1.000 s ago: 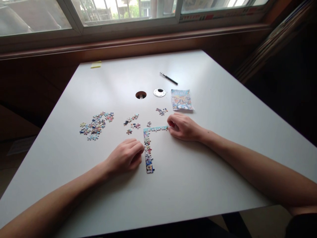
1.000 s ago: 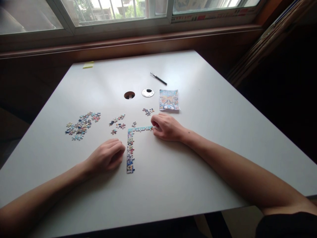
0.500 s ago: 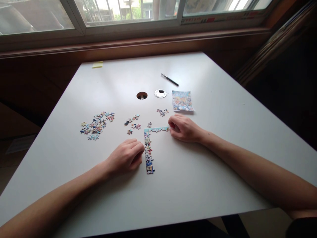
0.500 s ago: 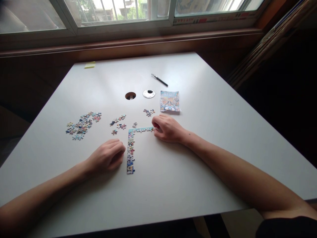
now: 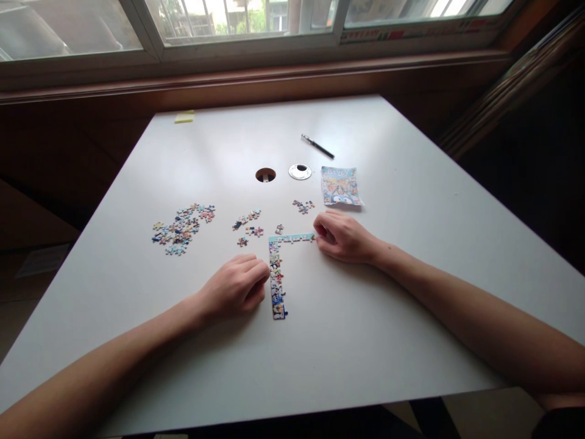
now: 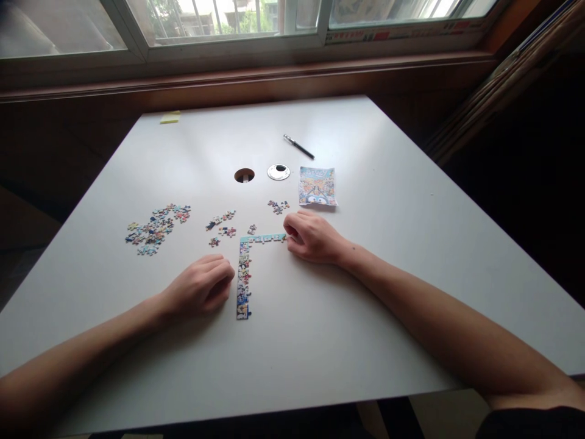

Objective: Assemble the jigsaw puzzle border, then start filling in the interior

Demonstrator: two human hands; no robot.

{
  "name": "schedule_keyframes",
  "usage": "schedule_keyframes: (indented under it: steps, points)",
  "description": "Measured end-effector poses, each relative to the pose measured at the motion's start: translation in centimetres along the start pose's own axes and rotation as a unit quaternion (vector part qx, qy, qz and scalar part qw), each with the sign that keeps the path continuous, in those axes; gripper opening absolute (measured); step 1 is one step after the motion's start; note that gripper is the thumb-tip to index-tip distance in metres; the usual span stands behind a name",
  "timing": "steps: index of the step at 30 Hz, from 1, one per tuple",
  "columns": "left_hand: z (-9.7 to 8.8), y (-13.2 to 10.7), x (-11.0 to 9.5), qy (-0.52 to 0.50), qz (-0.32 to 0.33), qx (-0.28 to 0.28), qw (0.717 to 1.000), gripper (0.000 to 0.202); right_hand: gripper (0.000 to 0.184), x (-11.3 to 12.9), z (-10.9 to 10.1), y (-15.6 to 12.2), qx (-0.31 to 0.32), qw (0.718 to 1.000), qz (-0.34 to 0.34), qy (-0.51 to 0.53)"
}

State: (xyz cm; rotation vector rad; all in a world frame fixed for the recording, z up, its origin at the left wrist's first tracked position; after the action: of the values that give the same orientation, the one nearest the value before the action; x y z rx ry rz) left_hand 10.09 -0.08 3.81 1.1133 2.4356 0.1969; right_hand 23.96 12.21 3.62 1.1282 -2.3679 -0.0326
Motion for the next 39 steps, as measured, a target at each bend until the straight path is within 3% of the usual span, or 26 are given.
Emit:
schedule_keyframes:
  steps: [39]
  points:
    - [0.03,0.07,-0.16,0.006,0.009,-0.003,1.0,0.013,0.017,0.04,-0.09,-0.02,-0.002,1.0,-0.003,0.005]
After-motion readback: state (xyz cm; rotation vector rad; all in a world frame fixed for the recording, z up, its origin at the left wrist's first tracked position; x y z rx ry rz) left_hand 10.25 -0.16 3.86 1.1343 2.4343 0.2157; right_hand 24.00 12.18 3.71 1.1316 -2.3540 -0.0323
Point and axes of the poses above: each hand's wrist, its own y-axis towards the middle knuckle, its own z-axis out of the palm, x = y × z, the point moved 10 cm from there along y, towards the middle knuckle, and after that the axes turned 10 degrees about z, right-handed, at the moved point
